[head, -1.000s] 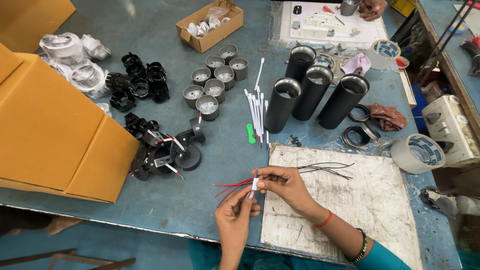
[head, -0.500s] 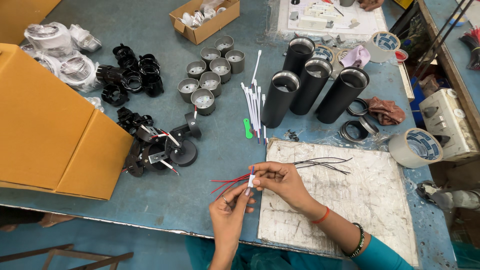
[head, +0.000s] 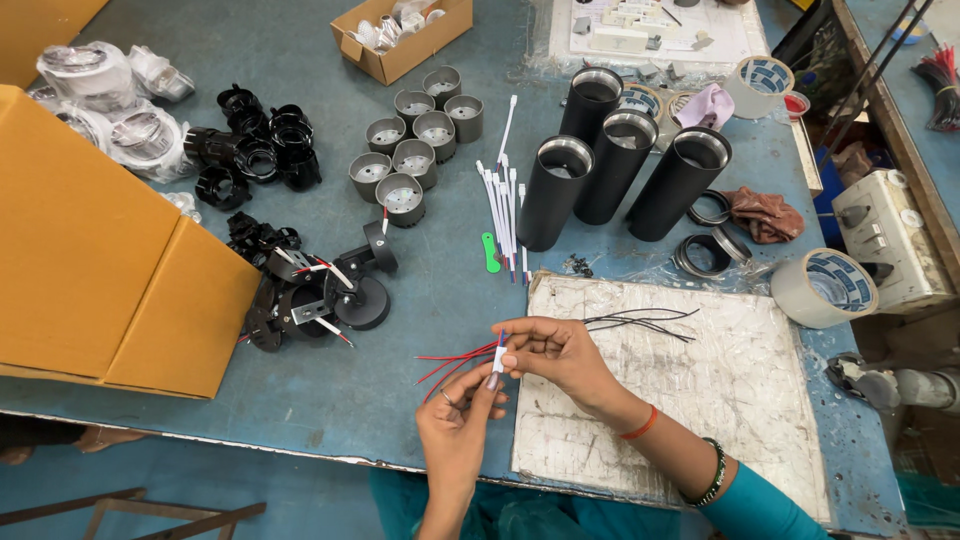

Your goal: The person strips the insulation from the ends of several red and blue wires using a green utility knife. They then insert the stripped ends into white plastic connectors and place the finished wires on the table.

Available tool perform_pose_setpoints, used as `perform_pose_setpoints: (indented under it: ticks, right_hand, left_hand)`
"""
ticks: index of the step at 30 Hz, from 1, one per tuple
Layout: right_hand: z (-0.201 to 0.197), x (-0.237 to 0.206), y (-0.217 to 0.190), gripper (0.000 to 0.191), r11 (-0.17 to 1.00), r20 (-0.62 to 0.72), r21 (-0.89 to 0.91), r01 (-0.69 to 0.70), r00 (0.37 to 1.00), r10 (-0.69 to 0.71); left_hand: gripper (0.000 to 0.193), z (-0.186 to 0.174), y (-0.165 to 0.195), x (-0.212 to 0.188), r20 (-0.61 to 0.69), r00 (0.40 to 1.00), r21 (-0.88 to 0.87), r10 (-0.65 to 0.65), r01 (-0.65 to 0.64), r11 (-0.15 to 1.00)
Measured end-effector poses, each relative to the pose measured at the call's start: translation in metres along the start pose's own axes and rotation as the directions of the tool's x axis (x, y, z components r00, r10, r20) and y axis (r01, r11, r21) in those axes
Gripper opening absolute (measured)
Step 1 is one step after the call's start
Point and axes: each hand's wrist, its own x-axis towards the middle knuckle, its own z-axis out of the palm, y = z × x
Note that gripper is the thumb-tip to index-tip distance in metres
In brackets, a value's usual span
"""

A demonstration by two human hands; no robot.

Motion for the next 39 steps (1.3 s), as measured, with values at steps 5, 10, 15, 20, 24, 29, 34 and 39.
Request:
perform_pose_setpoints:
  ticks: [5,10,15,20,24,29,34,39]
  right_hand:
    - [0.0,0.001,0.001,0.04,1.0,0.009,0.005,0.007,1.0,-0.007]
    - [0.001,0.0,0.001,0.037,1.0,-0.002,0.013,-0.006,1.0,0.006]
    - [0.002,0.0,0.002,0.032,1.0,0.007,0.001,0.016,1.0,-0.016]
    - [0.001,0.0,0.004,0.031,1.0,0.002,0.012,0.014,1.0,-0.014]
    - [0.0,0.0,0.006,0.031,1.0,0.0,0.014,0.01,1.0,-0.01]
    - [0.0,0.0,0.007,0.032,1.0,-0.008,0.015,0.006,1.0,-0.006]
    - [0.0,0.002,0.01,0.032,1.0,-0.014,-0.009,0.006,1.0,-0.006]
    - [-0.006,0.01,0.007,0.029,0.986,-0.113,-0.158,0.048,0.991,-0.066]
  left_hand:
    - [0.024,-0.001,0.0,0.001,0.026,0.999,-0.004,0.027,-0.027,1.0]
    - [0.024,-0.002,0.001,0.001,0.031,0.999,0.01,0.015,-0.015,1.0]
    - [0.024,-0.002,0.002,0.0,0.032,0.999,0.023,0.025,-0.025,0.999]
    - [0.024,-0.002,0.001,0.0,0.034,0.999,0.017,0.036,-0.037,0.999]
    - [0.025,-0.002,-0.001,0.0,0.024,1.0,0.009,0.01,-0.01,1.0]
    - [0.025,-0.003,-0.005,0.001,0.029,1.0,0.015,0.0,0.0,1.0]
    - [0.024,-0.009,-0.009,0.005,0.023,0.999,-0.01,-0.04,0.041,0.999]
    - [0.024,-0.026,-0.008,0.019,0.026,1.0,0.022,0.008,-0.008,1.0]
